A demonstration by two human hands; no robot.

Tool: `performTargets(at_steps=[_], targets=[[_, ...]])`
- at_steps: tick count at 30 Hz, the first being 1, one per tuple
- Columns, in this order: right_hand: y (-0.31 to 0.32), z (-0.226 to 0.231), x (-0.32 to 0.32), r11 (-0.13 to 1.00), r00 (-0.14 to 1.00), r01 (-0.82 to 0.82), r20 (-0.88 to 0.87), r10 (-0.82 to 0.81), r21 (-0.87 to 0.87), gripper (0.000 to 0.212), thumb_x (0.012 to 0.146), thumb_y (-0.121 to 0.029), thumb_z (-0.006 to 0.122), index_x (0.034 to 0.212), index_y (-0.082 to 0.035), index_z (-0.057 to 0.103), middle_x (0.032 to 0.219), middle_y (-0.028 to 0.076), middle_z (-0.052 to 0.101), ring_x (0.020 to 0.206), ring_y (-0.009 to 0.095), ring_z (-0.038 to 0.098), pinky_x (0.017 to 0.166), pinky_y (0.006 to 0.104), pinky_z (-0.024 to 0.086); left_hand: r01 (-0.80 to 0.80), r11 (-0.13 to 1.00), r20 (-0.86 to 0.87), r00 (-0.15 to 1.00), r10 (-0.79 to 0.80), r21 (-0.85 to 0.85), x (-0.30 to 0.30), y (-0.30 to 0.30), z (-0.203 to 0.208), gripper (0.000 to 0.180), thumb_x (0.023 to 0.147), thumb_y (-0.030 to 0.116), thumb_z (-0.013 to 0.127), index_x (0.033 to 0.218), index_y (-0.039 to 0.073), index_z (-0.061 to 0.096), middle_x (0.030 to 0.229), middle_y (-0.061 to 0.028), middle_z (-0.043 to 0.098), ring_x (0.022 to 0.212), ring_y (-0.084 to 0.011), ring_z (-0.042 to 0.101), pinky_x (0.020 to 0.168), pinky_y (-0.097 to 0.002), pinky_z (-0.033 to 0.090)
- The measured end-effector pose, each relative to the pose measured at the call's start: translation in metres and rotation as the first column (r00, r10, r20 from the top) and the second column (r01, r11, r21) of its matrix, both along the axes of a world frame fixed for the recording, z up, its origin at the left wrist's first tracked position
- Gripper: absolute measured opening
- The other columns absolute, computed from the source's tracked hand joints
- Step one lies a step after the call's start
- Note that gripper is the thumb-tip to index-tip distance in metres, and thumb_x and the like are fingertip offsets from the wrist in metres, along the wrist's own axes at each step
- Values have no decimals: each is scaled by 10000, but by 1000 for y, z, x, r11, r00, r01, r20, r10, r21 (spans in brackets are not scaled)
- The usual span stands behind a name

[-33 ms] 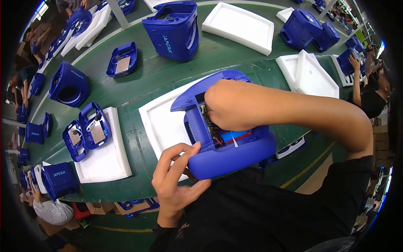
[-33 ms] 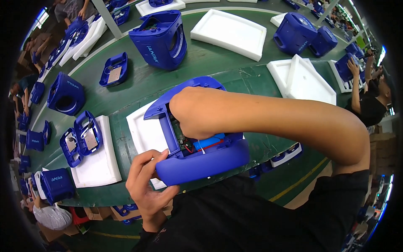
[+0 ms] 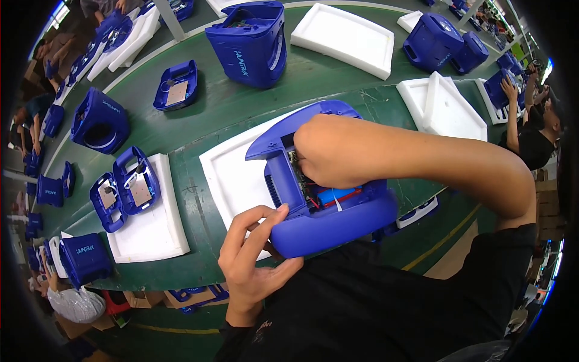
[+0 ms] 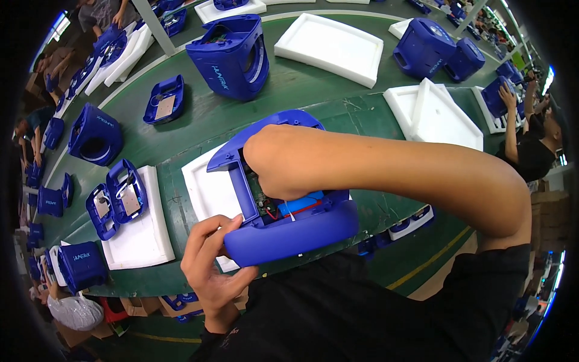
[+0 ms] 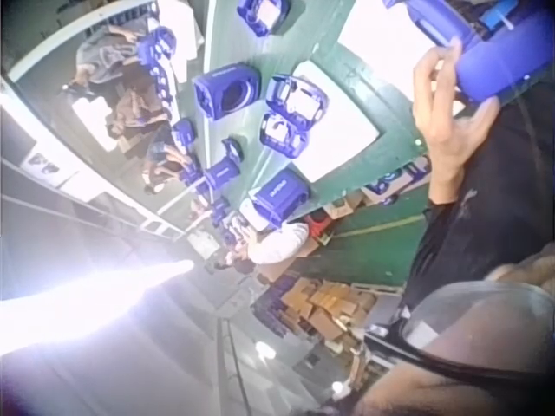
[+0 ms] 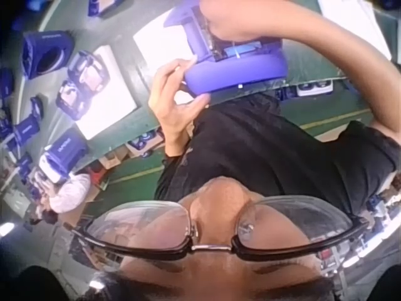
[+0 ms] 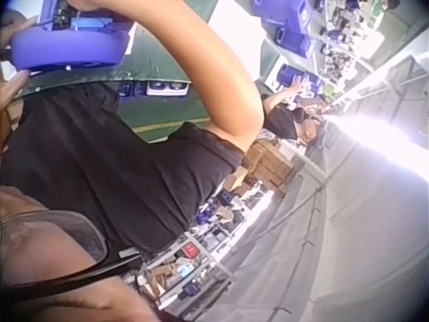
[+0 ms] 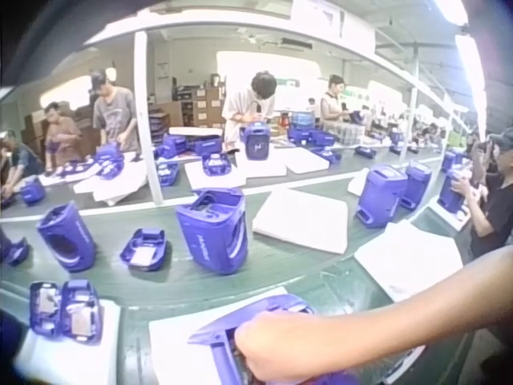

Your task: The person assembles blue electronic portable units by hand, connecting internal ribbon cables to internal circuitry and closing the plastic housing.

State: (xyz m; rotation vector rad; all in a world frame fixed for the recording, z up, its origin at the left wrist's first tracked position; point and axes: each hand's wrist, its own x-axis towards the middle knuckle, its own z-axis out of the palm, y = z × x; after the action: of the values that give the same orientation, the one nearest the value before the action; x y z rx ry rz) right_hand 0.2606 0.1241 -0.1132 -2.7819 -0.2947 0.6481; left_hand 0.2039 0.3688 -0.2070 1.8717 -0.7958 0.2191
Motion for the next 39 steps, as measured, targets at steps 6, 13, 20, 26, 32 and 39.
performTargets(at_steps=[6,13,20,26,32,39], targets=[[12,1,6,998,998,-64,18,64,8,286,955,-150,636,867,75,791,889,331,746,837,508,747,824,554,620,6,1000,-2,1000,-6,-15,4,12,-2,675,656,-31,878,1327,29,824,1183,-115,720,866,-147,707,616,-252,581],[0,-6,-4,995,990,-3,141,-11,95,299,981,-185,664,868,60,793,812,287,744,796,455,753,776,498,622,8,1000,-16,1000,-8,-8,3,12,1,683,655,-25,880,1333,34,822,1188,-114,718,867,-149,700,615,-249,593],[-30,26,-59,748,817,234,291,-498,622,244,1047,-192,752,992,42,792,817,147,795,677,194,758,658,313,584,-17,999,-33,999,18,28,4,20,-1,669,654,-29,877,1319,32,827,1196,-116,716,847,-132,678,613,-246,596],[-72,-24,-144,592,907,99,173,-385,800,456,900,-144,951,1290,12,774,1117,103,790,1010,166,779,741,261,605,-66,995,-99,993,59,-75,3,22,1,621,656,-40,862,1275,6,836,1163,-110,689,864,-132,689,623,-241,617],[-53,-66,-171,459,836,33,227,-500,888,798,770,-131,1040,1469,18,688,1326,168,699,1115,240,752,839,330,655,-92,989,-208,976,66,-116,-8,26,16,660,764,-38,884,1399,-72,708,1138,-98,664,925,-129,688,597,-219,621],[-51,-68,-117,349,765,-43,255,-592,936,674,1039,-344,795,1572,11,584,1455,137,569,1305,231,603,1055,394,555,-96,980,-346,938,30,-173,51,-9,58,488,929,31,848,1376,-72,680,950,-76,711,705,-70,630,439,-215,476]])
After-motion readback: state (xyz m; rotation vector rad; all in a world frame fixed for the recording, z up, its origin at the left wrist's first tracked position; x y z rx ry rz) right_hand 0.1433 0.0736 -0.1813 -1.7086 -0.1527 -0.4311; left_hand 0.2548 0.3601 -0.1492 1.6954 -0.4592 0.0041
